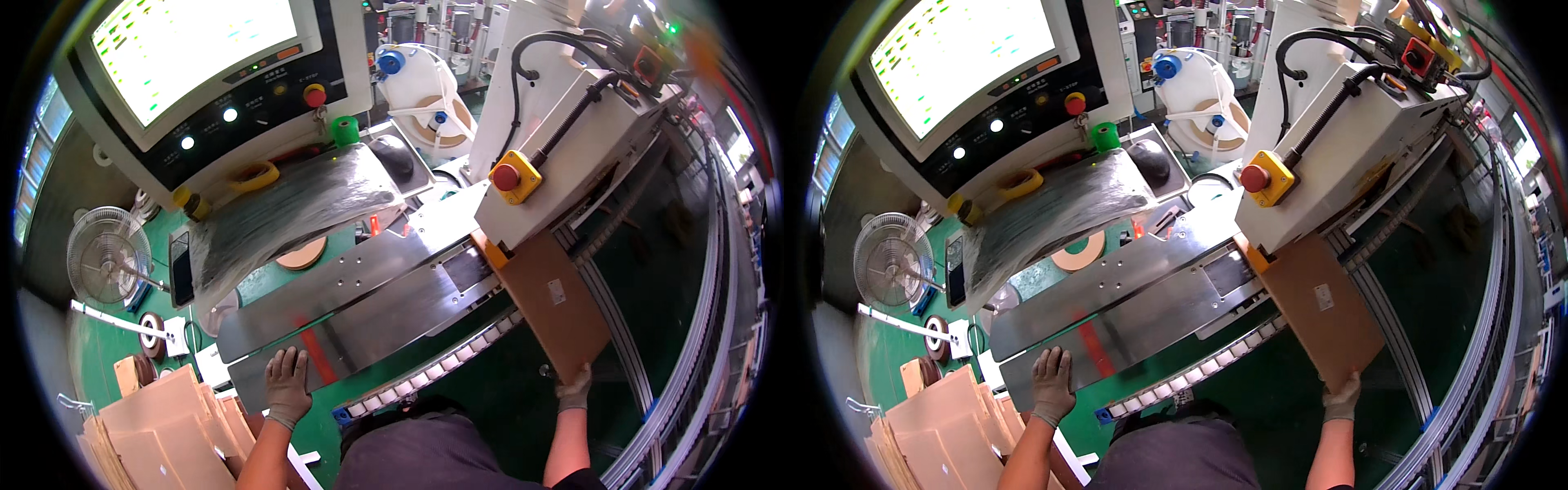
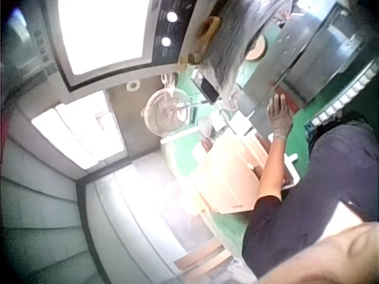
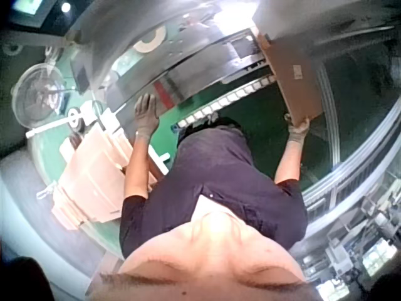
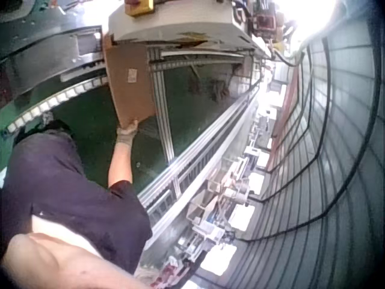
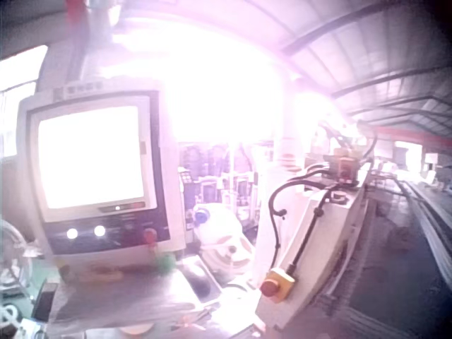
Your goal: The person repeatedly picks up large flat wooden panels from a stack, places them on a machine platform, and then stacks them back. The person handles the panels one at a time, moving them between the stack and the machine repeatedly.
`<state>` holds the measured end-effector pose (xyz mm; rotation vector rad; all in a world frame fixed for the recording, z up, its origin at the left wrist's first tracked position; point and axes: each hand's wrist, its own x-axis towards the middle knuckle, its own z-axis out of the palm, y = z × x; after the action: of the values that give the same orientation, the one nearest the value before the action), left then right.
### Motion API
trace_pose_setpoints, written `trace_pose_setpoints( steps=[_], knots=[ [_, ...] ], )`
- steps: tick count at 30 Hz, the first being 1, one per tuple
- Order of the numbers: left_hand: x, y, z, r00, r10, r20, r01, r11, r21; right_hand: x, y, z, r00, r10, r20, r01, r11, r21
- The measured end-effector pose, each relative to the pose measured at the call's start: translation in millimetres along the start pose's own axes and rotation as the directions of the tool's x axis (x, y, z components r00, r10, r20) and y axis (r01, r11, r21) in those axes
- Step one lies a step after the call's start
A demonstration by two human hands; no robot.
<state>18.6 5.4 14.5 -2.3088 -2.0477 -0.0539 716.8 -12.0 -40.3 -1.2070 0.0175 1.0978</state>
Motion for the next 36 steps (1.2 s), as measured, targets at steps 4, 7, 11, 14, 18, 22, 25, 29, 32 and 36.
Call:
trace_pose_setpoints(
  steps=[4,7,11,14,18,22,25,29,32,36],
  knots=[
    [-3,3,4,0.999,-0.025,-0.031,0.025,1.000,0.001,53,-23,-16,0.994,-0.109,-0.004,0.108,0.990,0.091],
    [-5,6,11,0.995,-0.075,-0.064,0.071,0.995,-0.070,93,-36,-49,0.915,-0.329,-0.234,0.287,0.938,-0.194],
    [-8,26,24,0.974,-0.219,0.057,0.221,0.974,-0.040,120,-15,-22,0.972,-0.233,0.009,0.228,0.957,0.181],
    [-26,45,27,0.960,-0.271,-0.063,0.257,0.951,-0.174,72,52,67,0.994,-0.084,-0.069,0.084,0.996,-0.001],
    [-83,38,27,0.949,-0.307,0.069,0.314,0.909,-0.274,-66,149,186,0.859,-0.174,0.482,0.375,0.854,-0.360],
    [-171,3,45,0.840,-0.534,-0.094,0.509,0.836,-0.205,-177,213,244,0.552,0.011,0.834,0.559,0.737,-0.380],
    [-254,-40,70,0.563,-0.822,0.084,0.814,0.535,-0.224,-210,241,265,0.290,0.291,0.912,0.659,0.630,-0.410],
    [-384,-98,92,-0.082,-0.918,0.387,0.954,-0.185,-0.237,-228,272,275,0.215,0.394,0.894,0.884,0.311,-0.350],
    [-481,-133,97,-0.283,-0.887,0.365,0.911,-0.367,-0.187,-241,291,279,0.185,0.350,0.918,0.983,-0.054,-0.178],
    [-555,-163,107,-0.166,-0.952,0.256,0.949,-0.225,-0.222,-265,325,284,0.264,0.326,0.908,0.957,-0.210,-0.203]
  ],
)
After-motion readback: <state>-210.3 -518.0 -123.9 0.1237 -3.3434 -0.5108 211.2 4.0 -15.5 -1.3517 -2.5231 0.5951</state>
